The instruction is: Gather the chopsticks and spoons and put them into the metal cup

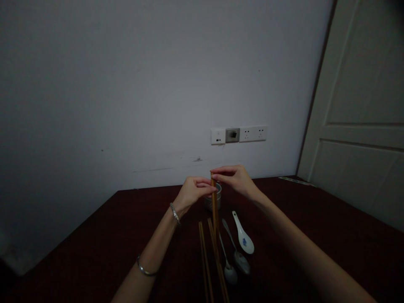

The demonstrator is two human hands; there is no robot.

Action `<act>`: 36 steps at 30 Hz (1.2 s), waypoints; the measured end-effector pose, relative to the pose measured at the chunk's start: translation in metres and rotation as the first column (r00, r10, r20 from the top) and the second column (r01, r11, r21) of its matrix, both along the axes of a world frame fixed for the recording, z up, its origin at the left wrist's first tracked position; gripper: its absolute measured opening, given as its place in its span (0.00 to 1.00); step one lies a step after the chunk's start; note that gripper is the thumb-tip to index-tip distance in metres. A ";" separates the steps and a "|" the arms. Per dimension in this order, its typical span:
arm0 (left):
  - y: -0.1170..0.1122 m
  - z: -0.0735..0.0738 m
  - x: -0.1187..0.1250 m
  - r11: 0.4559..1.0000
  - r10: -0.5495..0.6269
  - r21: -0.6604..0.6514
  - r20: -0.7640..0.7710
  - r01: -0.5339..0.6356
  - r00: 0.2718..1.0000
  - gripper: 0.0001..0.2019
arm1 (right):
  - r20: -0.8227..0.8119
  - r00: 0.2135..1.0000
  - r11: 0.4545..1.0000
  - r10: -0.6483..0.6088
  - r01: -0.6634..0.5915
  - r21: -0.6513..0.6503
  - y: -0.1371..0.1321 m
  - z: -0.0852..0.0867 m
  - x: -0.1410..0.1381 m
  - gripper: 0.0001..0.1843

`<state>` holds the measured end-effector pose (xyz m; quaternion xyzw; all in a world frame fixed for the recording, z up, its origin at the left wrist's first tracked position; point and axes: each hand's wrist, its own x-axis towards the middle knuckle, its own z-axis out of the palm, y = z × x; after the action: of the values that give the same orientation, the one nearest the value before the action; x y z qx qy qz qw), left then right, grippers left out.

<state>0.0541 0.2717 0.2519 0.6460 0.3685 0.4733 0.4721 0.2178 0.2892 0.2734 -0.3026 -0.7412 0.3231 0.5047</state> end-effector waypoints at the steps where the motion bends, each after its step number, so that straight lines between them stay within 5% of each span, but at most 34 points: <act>1: -0.001 0.000 0.000 1.000 -0.006 -0.008 0.008 0.006 1.000 0.10 | 0.005 1.000 1.000 -0.004 0.004 0.005 0.000 0.001 0.000 0.13; 24: 0.006 -0.004 0.001 0.998 0.056 -0.035 0.066 -0.054 0.996 0.12 | -0.048 0.999 0.995 -0.016 0.011 -0.100 0.013 0.003 -0.005 0.14; 36: 0.053 -0.021 -0.047 0.965 0.249 -0.143 0.217 -0.222 0.944 0.11 | -0.315 0.949 0.996 -0.008 -0.021 -0.086 0.099 0.063 -0.004 0.15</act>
<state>0.0075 0.3247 0.2312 0.5084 0.4121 0.5766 0.4891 0.2135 0.3882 0.3367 -0.2667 -0.6370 0.4015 0.6016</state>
